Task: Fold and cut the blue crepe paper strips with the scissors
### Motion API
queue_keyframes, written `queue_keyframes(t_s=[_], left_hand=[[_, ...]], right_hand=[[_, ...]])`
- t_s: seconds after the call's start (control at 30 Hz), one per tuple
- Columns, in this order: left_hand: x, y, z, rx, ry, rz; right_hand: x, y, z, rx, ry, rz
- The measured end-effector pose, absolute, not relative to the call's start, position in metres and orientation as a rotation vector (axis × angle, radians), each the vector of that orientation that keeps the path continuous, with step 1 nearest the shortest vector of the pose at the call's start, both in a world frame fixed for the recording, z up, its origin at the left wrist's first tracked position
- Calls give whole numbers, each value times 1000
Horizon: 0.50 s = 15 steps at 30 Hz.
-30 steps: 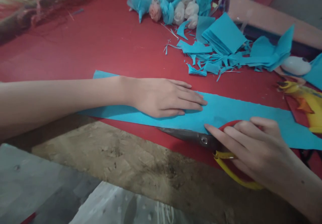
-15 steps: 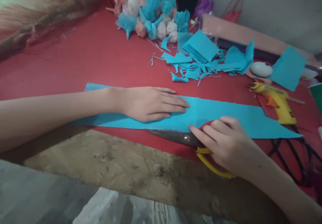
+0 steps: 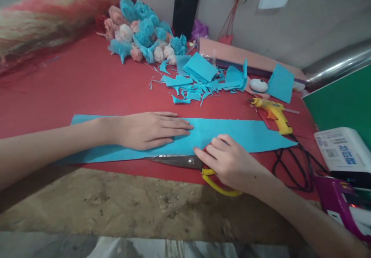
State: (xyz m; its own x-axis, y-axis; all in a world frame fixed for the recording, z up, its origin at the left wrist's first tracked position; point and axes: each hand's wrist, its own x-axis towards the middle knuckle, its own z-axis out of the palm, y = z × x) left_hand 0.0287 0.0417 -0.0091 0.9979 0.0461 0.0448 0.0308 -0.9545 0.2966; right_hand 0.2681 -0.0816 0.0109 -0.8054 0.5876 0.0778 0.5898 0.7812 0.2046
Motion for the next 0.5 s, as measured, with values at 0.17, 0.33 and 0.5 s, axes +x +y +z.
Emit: queue_keyframes(t_s=[0.17, 0.33, 0.5], left_hand=[[29, 42, -9, 2822, 62, 86], [28, 39, -4, 2746, 101, 48], [26, 34, 2, 2690, 129, 86]], right_hand=[[267, -82, 8, -991, -2940, -335], [267, -88, 10, -1044, -2893, -428], [293, -99, 29, -1097, -2704, -632]])
